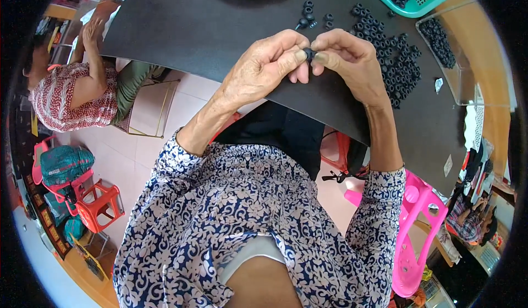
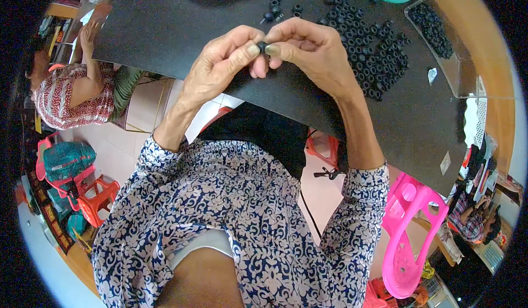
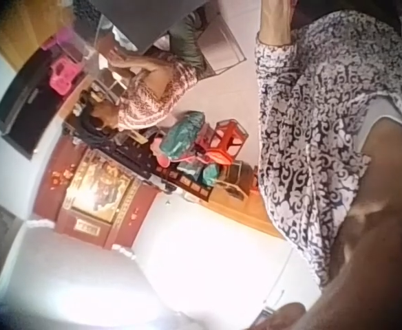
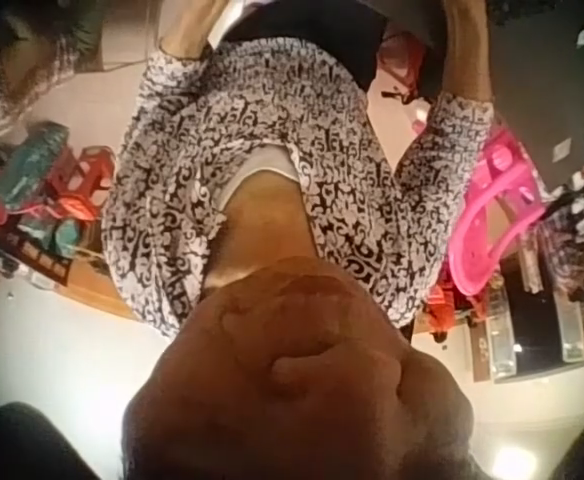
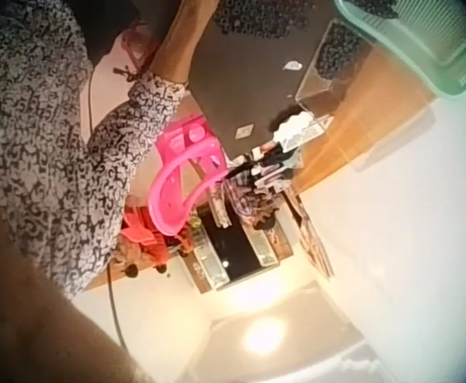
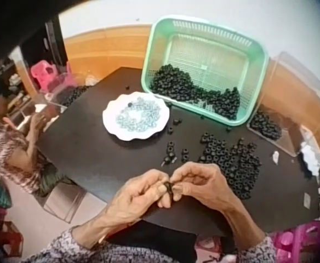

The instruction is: Assembling small black rubber components by manually inserting tiny blue beads into them at a workspace.

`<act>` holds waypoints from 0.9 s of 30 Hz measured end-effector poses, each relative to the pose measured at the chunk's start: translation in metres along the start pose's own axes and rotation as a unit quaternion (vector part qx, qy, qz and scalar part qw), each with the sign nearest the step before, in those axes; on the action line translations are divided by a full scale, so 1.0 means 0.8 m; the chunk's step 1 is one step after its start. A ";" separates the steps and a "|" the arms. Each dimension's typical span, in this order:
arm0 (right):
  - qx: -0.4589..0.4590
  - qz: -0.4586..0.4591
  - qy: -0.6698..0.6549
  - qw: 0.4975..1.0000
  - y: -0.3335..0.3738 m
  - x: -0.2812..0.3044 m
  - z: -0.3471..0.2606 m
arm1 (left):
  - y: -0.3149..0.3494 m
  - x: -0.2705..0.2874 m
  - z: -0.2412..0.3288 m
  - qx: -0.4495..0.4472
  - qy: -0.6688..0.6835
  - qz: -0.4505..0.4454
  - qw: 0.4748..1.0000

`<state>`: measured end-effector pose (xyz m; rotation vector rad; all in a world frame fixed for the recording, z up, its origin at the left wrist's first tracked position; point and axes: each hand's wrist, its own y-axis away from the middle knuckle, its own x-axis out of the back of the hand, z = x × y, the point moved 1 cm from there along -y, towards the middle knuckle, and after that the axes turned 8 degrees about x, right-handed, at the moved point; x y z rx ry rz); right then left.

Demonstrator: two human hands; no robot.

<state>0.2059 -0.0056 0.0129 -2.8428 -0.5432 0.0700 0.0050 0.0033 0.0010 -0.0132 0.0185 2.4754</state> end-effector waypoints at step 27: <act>-0.020 0.024 -0.054 0.998 0.003 -0.014 -0.006 | 0.006 -0.004 0.001 -0.041 -0.049 0.072 0.995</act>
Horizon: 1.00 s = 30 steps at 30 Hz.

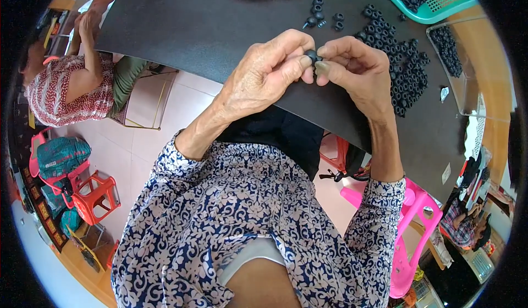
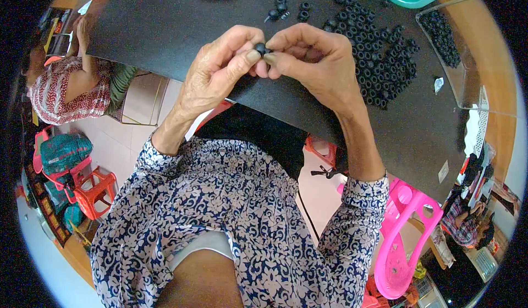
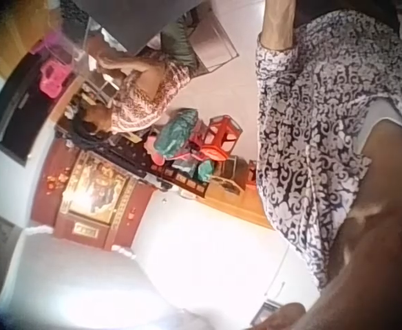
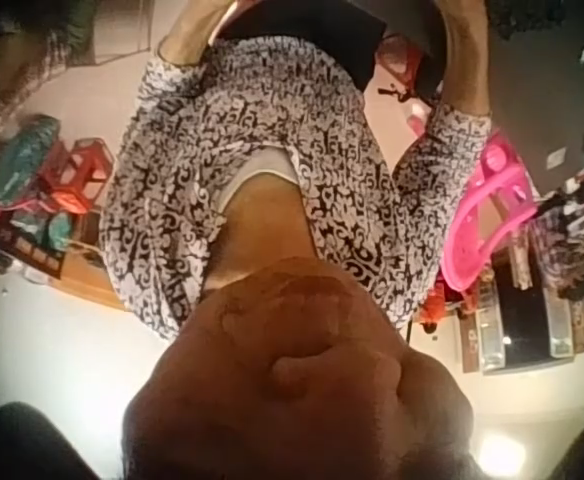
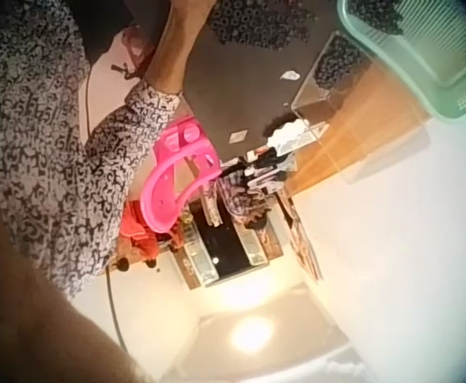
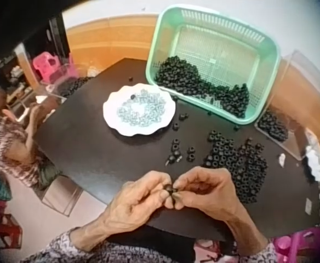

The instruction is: Assembling small black rubber components by manually inserting tiny blue beads into them at a workspace.

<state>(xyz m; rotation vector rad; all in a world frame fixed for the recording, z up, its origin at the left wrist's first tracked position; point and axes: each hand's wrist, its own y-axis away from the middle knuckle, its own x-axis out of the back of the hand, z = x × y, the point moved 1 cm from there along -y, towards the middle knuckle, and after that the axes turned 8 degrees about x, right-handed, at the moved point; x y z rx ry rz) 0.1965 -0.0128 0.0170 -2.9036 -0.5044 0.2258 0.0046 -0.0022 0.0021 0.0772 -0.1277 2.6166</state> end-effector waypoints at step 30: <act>-0.067 -0.042 -0.082 0.993 -0.008 0.008 0.012 | 0.005 0.002 0.014 -0.085 -0.097 -0.039 0.991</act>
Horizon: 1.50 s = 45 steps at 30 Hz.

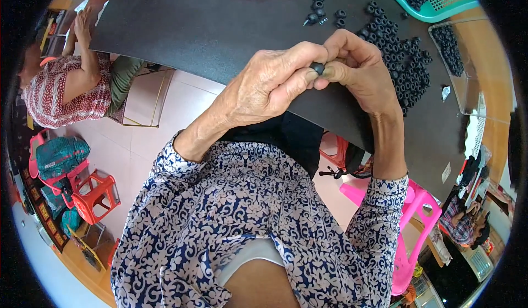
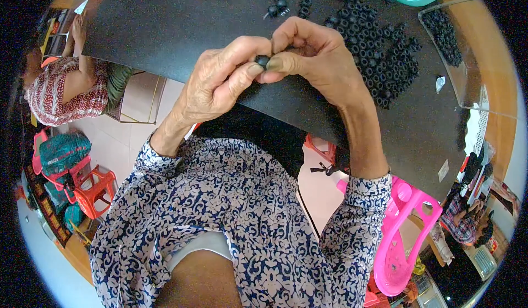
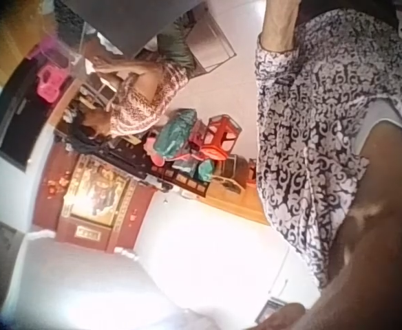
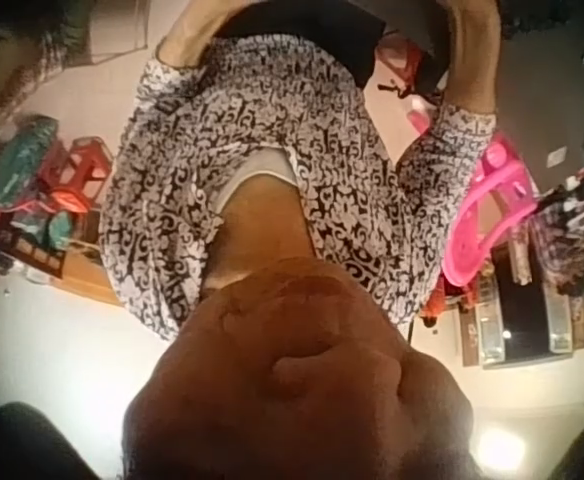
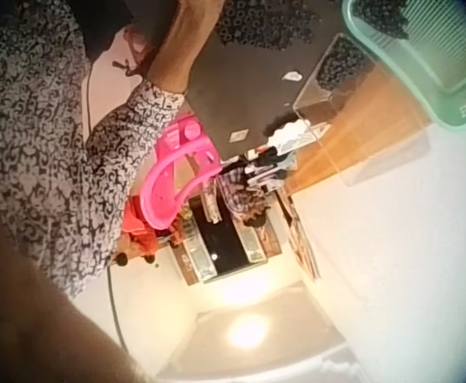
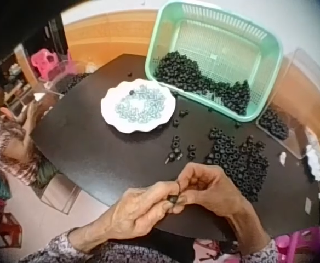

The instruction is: Assembling small black rubber components by manually inserting tiny blue beads into them at a workspace.

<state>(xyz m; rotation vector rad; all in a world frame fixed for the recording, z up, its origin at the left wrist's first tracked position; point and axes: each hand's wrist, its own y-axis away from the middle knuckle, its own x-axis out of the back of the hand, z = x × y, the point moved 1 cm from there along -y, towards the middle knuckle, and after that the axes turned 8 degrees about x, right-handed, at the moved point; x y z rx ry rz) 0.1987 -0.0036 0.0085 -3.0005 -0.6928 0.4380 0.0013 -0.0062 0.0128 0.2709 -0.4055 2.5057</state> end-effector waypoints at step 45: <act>0.075 0.185 0.162 0.966 0.019 -0.002 -0.031 | 0.001 0.018 -0.024 0.150 0.223 -0.058 0.961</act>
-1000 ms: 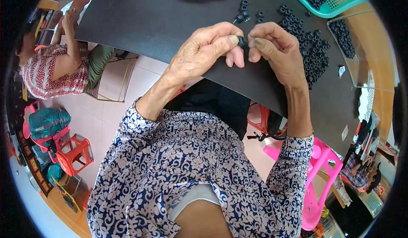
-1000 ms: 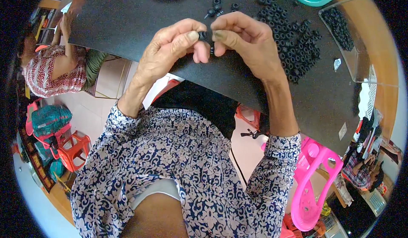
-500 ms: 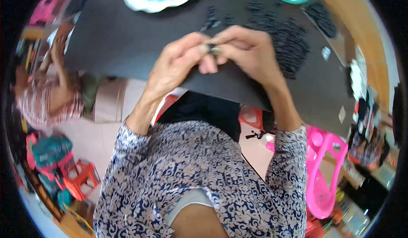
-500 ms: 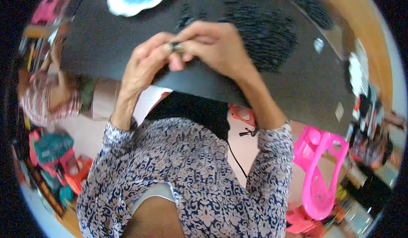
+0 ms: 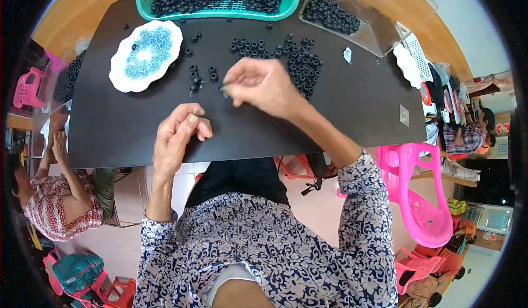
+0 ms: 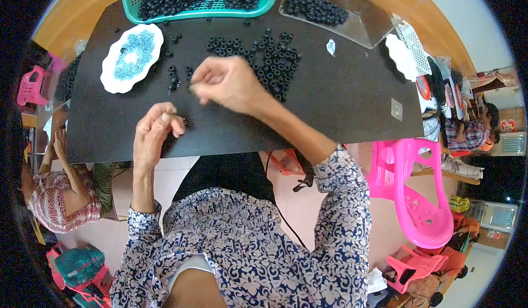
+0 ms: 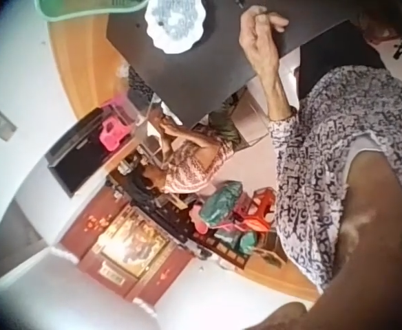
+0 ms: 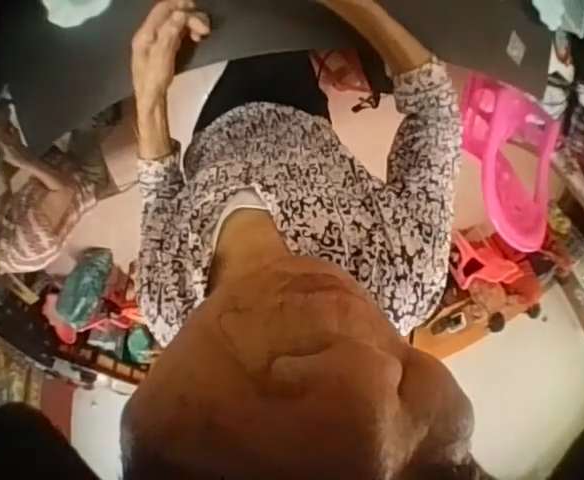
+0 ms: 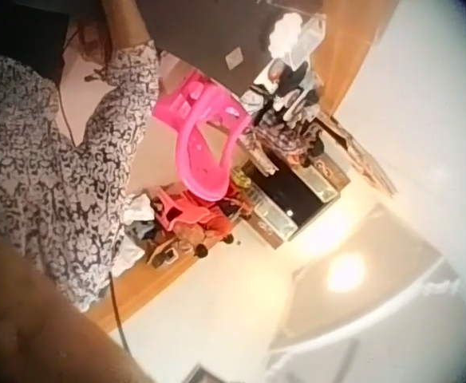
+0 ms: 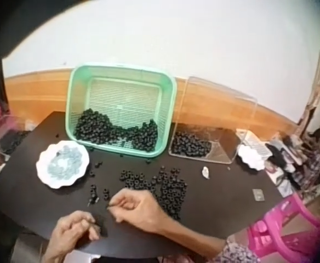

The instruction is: Assembling small black rubber components by manually inserting tiny blue beads into them at a workspace.

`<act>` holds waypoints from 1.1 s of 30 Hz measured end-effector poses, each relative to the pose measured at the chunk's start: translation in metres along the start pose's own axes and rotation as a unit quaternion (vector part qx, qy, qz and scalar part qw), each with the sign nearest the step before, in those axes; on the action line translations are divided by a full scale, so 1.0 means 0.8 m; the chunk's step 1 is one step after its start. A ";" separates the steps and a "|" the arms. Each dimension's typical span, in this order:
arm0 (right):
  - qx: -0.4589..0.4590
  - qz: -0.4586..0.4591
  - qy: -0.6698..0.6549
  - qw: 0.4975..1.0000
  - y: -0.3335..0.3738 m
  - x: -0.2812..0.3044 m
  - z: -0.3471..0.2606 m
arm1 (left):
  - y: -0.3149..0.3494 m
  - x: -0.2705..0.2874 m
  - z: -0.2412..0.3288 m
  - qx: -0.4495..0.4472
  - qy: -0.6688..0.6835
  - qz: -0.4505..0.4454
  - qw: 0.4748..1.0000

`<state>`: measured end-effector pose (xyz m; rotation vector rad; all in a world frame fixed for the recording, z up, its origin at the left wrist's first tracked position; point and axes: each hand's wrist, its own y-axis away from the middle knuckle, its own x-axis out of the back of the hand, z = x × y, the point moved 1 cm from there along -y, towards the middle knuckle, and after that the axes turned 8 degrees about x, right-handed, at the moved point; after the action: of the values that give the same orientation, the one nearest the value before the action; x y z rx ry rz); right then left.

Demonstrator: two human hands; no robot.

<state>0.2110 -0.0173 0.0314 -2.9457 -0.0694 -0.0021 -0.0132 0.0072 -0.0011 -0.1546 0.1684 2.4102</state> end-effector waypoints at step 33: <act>0.271 -0.132 0.496 0.814 -0.059 0.016 -0.022 | 0.006 0.000 0.005 -0.040 0.100 0.098 0.989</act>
<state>0.2218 0.0262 0.0578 -2.0116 -0.2634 -1.2896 -0.0169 0.0043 0.0032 -0.4367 0.1873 2.5951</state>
